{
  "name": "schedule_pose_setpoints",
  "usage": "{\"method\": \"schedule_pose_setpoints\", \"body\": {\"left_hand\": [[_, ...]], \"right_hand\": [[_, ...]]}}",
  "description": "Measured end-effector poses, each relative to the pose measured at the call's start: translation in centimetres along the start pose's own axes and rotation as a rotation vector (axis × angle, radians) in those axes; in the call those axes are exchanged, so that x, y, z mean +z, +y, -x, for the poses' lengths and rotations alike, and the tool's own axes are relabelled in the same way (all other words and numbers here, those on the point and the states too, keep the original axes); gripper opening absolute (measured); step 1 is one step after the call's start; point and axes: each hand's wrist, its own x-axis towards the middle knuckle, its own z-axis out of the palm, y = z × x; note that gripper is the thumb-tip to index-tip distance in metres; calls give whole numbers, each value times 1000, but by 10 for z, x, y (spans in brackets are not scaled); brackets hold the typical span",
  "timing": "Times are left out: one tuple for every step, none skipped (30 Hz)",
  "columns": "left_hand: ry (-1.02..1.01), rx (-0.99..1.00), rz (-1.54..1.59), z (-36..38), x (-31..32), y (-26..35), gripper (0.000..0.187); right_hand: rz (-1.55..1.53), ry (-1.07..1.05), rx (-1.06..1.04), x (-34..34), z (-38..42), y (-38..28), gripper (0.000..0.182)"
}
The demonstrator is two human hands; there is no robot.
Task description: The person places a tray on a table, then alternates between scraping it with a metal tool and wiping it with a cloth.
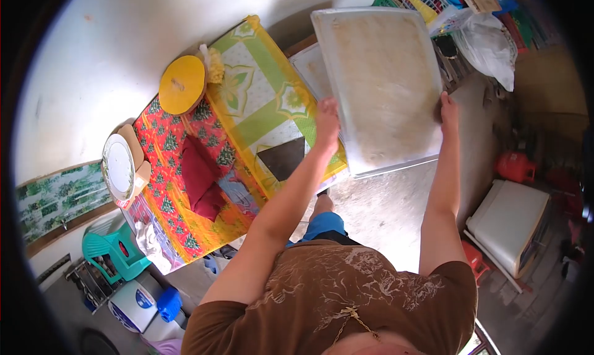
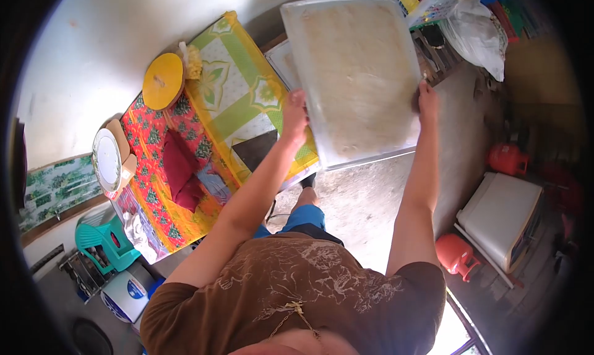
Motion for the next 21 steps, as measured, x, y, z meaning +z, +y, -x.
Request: {"method": "schedule_pose_setpoints", "body": {"left_hand": [[30, 87, 9, -8, -15, -3, 29], [57, 173, 17, -11, -31, -2, 27], [60, 146, 60, -8, -49, 6, 27], [60, 119, 102, -5, -67, 16, 27], [71, 70, 130, 10, -82, 36, 33], [84, 24, 158, 27, -98, 56, 39], [106, 73, 133, 30, -119, 61, 38], [132, 123, 111, 31, -144, 62, 38], [127, 188, 51, 31, -176, 63, 34], [124, 255, -7, 34, -201, 64, 31], [185, 235, -3, 45, -211, 72, 29], [249, 215, 1, 58, -218, 82, 27], [315, 194, 6, 70, -226, 88, 26], [325, 208, 3, 76, -242, 86, 25], [338, 224, 1, 80, -261, 81, 24], [353, 239, -2, 88, -271, 79, 23], [376, 261, -17, 95, -280, 76, 23], [400, 283, -32, 105, -286, 75, 22], [424, 308, -45, 115, -292, 75, 22], [443, 326, -81, 123, -301, 74, 23], [462, 343, -116, 132, -310, 73, 23]], "right_hand": [[-24, 15, 10, 8, 20, -4, 54], [-75, -59, 45, 18, 35, -5, 50], [-68, -24, -22, 36, 47, 7, 46], [-49, -59, -26, 46, 71, -4, 44], [-65, -58, -58, 63, 90, -5, 43], [32, -30, -181, 85, 101, 3, 43], [26, -33, -161, 97, 128, -17, 42], [-123, -78, -75, 109, 151, -36, 42], [-151, -117, -19, 121, 169, -47, 41], [-188, -133, -49, 131, 190, -59, 41], [-192, -141, -39, 146, 204, -62, 41], [-195, -168, -28, 152, 220, -71, 43], [-204, -214, -7, 161, 232, -71, 45], [-213, -263, 13, 169, 243, -71, 47], [-209, -300, 33, 173, 253, -75, 48], [-203, -340, 54, 175, 265, -78, 50], [-196, -381, 75, 176, 276, -80, 52], [-188, -399, 56, 178, 285, -81, 54], [-181, -418, 33, 179, 293, -82, 55], [-174, -435, 8, 181, 301, -84, 57], [-176, -445, -9, 182, 311, -85, 58]]}}
